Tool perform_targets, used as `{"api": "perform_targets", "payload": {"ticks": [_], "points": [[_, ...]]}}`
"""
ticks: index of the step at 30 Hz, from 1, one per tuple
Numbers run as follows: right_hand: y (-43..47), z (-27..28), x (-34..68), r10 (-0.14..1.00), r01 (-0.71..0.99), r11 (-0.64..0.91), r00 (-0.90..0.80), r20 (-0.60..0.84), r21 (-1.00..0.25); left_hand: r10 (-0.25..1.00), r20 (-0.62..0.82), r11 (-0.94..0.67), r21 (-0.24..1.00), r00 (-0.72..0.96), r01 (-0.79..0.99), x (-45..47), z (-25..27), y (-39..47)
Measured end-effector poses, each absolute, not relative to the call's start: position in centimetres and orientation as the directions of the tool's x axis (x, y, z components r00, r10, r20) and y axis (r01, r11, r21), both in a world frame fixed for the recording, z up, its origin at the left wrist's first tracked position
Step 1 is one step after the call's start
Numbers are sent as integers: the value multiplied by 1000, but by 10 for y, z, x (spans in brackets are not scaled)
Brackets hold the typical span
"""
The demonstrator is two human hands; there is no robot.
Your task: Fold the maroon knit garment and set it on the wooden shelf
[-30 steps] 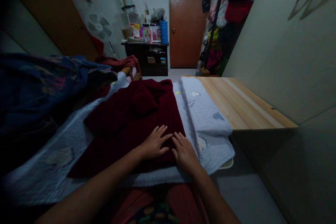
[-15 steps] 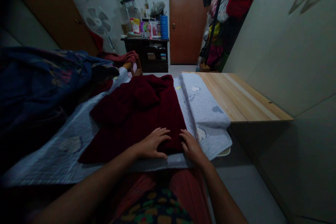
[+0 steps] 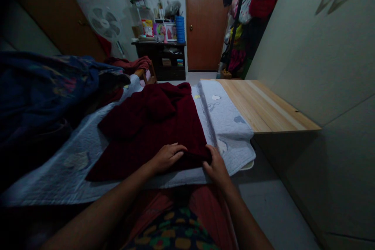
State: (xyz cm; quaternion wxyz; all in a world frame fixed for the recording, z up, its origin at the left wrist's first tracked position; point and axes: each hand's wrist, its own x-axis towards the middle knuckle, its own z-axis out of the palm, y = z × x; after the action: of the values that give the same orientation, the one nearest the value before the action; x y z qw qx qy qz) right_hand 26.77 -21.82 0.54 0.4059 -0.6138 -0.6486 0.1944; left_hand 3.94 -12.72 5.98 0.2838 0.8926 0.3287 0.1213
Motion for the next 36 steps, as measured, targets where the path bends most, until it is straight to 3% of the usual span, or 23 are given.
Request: {"api": "perform_targets", "payload": {"ticks": [5, 9, 12, 17, 21, 23, 26, 31, 33, 36], "points": [[-225, 8, 258, 897, 734, 101, 225, 381, -671, 664, 63, -608, 625, 745, 489, 38, 55, -130], [-229, 8, 254, 903, 814, 61, 201, 380, -578, 658, 130, -641, 614, 741, 461, 34, 49, -134], [-230, 8, 252, 919, 832, 52, 176, 352, -553, 606, 196, -730, 522, 771, 441, 31, 50, -140], [-228, 9, 254, 925, 811, 79, 157, 345, -580, 480, 280, -871, 262, 832, 415, 30, 58, -151], [-228, 7, 254, 926, 795, 80, 164, 339, -602, 447, 235, -894, 148, 863, 423, 33, 58, -158], [-228, 6, 254, 927, 796, 79, 163, 337, -601, 460, 201, -885, 183, 865, 428, 33, 58, -159], [-227, 7, 256, 940, 801, 80, 138, 313, -593, 496, 189, -843, 339, 847, 418, 32, 60, -156], [-220, 36, 266, 989, 846, 64, 17, 146, -529, 609, 137, -691, 575, 781, 438, 30, 56, -142], [-212, 53, 267, 992, 871, 86, -29, 124, -484, 627, 123, -661, 608, 770, 441, 32, 53, -138], [-190, 67, 261, 977, 870, 161, -72, 202, -466, 614, 126, -684, 577, 779, 446, 37, 50, -138]]}}
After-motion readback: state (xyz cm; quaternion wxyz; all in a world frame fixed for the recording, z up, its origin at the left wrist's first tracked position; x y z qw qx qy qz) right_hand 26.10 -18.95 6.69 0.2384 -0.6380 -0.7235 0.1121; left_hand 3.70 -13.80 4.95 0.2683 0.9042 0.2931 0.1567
